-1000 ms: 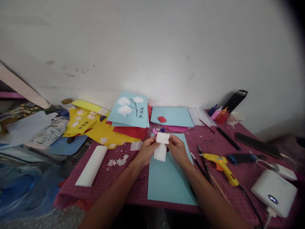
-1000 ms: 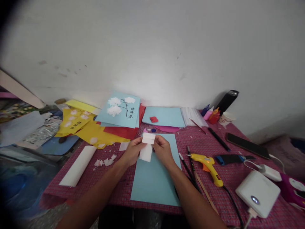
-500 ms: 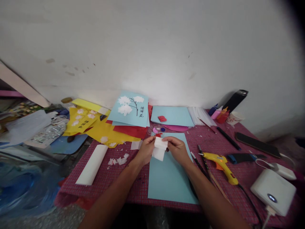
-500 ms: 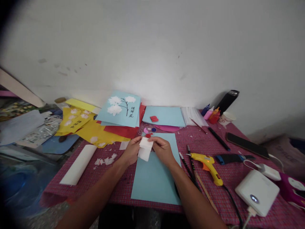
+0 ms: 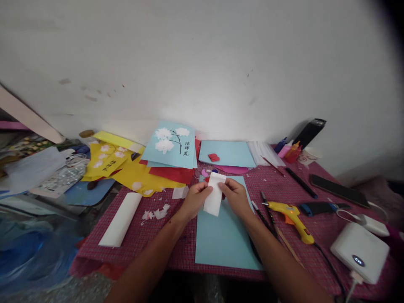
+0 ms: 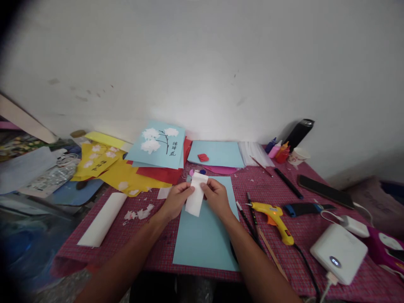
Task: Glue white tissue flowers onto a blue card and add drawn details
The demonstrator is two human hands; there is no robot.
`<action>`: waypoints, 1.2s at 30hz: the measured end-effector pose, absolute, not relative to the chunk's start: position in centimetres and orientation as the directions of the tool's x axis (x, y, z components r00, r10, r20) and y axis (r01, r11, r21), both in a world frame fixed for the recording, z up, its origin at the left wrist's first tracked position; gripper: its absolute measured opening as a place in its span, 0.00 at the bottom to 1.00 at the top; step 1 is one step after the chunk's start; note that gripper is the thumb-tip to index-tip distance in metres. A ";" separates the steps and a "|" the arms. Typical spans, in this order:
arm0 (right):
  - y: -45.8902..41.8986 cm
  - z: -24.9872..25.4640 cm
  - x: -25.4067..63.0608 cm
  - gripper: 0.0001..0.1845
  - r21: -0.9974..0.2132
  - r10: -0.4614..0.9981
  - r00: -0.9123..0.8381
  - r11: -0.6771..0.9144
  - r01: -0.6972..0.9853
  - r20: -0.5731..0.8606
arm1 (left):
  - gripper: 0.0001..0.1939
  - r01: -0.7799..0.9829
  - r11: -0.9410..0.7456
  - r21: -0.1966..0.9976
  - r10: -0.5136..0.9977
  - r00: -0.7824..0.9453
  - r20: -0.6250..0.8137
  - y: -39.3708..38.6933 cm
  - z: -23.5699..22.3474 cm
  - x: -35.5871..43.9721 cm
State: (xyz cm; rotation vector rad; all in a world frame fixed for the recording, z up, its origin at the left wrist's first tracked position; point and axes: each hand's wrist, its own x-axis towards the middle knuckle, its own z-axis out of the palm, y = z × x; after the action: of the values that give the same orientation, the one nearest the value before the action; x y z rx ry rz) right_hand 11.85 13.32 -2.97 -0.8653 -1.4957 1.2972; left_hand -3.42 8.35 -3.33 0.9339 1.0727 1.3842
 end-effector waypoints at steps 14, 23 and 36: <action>12.9 -2.4 11.6 0.15 -0.983 0.935 -0.304 0.181 -0.027 0.181 | 0.20 -0.255 -0.018 0.967 0.994 -0.109 -0.011 8.5 -3.7 -3.5; 12.7 -2.0 11.7 0.16 -0.973 0.961 -0.153 0.232 -0.004 0.230 | 0.30 -0.243 0.026 0.970 0.997 0.078 -0.007 7.9 -3.4 -3.0; 13.2 -2.8 11.9 0.12 -0.969 0.968 -0.084 0.227 -0.095 0.235 | 0.19 -0.300 0.182 0.936 0.979 0.148 -0.143 7.8 -3.6 -2.2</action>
State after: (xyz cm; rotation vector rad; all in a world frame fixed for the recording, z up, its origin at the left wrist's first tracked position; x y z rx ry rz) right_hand 11.89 13.23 -2.76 -0.9278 -1.3160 1.1406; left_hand -2.20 7.77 -3.58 0.9152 0.9628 1.1341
